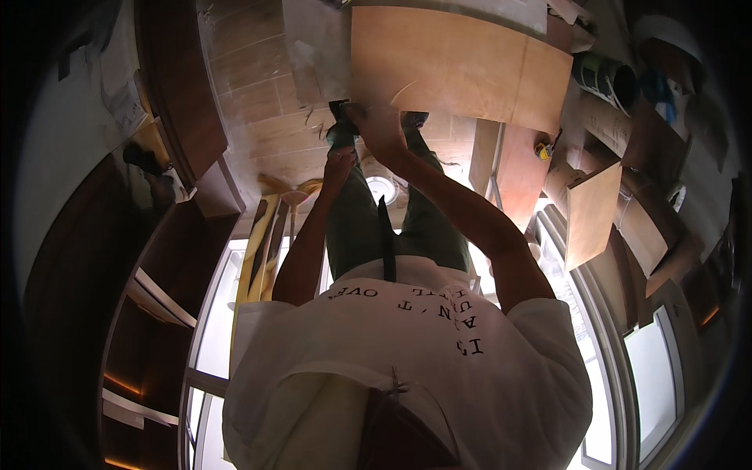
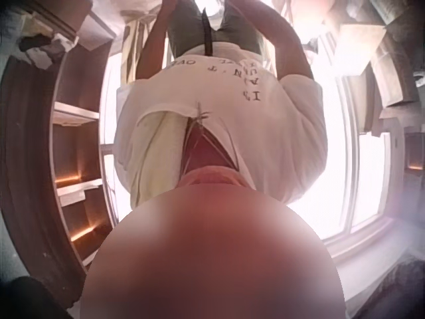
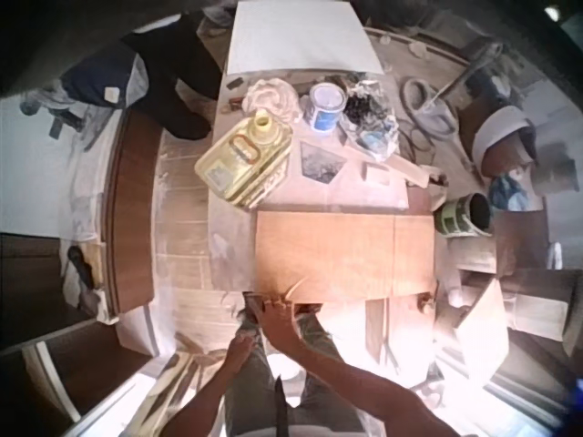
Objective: The person applies adhesive to a wooden board using a scraper, then kneels to fit a wooden trim piece into a cabinet and wipes the interior with a cloth. The task involves handling a wooden board, adhesive, scraper, trim piece, and cloth.
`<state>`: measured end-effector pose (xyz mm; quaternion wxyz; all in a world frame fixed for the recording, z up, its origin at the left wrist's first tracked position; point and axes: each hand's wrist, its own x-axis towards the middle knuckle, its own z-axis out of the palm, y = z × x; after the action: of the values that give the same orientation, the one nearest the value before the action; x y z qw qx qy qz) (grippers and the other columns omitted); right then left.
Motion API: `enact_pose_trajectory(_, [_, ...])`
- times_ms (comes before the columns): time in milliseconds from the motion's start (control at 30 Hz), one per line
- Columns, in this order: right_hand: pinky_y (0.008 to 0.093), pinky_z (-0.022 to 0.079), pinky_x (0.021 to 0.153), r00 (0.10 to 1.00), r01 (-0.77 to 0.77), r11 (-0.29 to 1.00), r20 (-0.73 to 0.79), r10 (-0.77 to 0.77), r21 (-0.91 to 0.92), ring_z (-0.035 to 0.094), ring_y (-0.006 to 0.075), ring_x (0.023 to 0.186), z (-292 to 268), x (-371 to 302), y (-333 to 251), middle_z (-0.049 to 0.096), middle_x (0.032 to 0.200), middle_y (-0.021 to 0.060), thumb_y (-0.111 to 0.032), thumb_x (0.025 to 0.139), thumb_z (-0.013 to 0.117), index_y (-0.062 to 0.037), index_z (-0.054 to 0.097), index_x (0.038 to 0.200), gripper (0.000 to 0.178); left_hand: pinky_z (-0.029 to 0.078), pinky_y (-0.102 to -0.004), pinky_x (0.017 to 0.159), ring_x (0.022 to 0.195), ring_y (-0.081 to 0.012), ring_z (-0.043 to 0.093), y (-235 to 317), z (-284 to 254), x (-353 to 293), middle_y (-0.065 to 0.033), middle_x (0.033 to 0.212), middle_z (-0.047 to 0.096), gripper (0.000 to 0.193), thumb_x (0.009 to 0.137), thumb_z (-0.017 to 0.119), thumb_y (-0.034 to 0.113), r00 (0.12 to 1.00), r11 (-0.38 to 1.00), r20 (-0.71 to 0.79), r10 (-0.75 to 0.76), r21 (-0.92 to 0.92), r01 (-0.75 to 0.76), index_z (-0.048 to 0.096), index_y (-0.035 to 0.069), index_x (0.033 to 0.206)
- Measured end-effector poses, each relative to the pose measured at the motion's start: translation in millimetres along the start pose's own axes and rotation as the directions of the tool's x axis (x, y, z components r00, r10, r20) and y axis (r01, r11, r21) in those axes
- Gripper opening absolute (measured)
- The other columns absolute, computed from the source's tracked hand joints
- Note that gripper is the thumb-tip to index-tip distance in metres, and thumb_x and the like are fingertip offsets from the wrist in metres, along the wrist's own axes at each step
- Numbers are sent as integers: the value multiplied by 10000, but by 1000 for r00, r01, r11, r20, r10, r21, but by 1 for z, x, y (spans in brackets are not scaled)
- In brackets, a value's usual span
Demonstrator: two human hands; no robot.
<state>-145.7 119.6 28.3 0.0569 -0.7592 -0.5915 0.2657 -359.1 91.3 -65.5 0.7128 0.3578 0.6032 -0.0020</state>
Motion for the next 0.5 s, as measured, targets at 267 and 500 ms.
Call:
enact_pose_trajectory(267, [417,430,939,894,365,925,-237,-381,-109,622,223,1024,-38,13,61,645,1093,18,-272,885,593,-299,621,1234,350,519,-292,758,810,-141,656,-23,74,-15,-98,946,704,400,921,539,206,993,995,-61,98,13,-97,635,-43,1219])
enact_pose_trajectory(500, [410,372,992,727,683,648,231,-646,-338,602,167,1072,-85,60,88,651,1075,-53,-253,858,632,-299,664,1139,287,521,-284,749,795,-151,667,-36,102,-22,-95,915,705,411,906,554,214,991,997,-124,55,-55,-62,637,-55,1206])
